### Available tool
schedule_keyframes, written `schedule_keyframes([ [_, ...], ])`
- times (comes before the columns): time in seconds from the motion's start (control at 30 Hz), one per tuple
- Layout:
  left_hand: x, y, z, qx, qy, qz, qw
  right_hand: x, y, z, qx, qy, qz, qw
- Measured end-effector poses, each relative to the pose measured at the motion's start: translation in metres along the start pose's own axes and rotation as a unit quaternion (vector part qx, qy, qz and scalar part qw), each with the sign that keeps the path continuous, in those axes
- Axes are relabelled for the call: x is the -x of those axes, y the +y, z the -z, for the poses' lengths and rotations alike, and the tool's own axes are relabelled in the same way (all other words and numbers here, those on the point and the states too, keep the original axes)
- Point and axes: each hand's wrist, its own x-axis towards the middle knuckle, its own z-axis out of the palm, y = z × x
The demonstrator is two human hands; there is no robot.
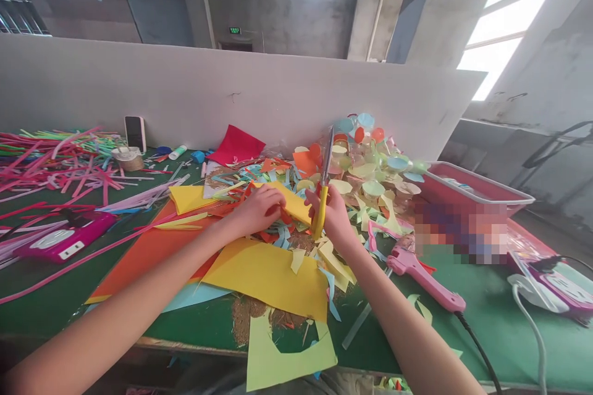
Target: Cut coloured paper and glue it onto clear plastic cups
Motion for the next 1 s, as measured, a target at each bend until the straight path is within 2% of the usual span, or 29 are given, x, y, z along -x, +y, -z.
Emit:
schedule_keyframes([
  [0.37,0.005,-0.004,0.006,0.011,-0.004,0.013,1.0,0.0,-0.001,0.0,0.004,-0.002,-0.003,1.0],
  [0.67,0.006,-0.018,0.013,0.033,0.029,0.063,0.997,-0.001,-0.003,0.001,0.007,-0.011,-0.003,1.0],
  [1.0,0.007,-0.021,0.013,0.032,0.021,0.084,0.996,-0.003,0.0,0.0,-0.005,-0.013,-0.009,1.0],
])
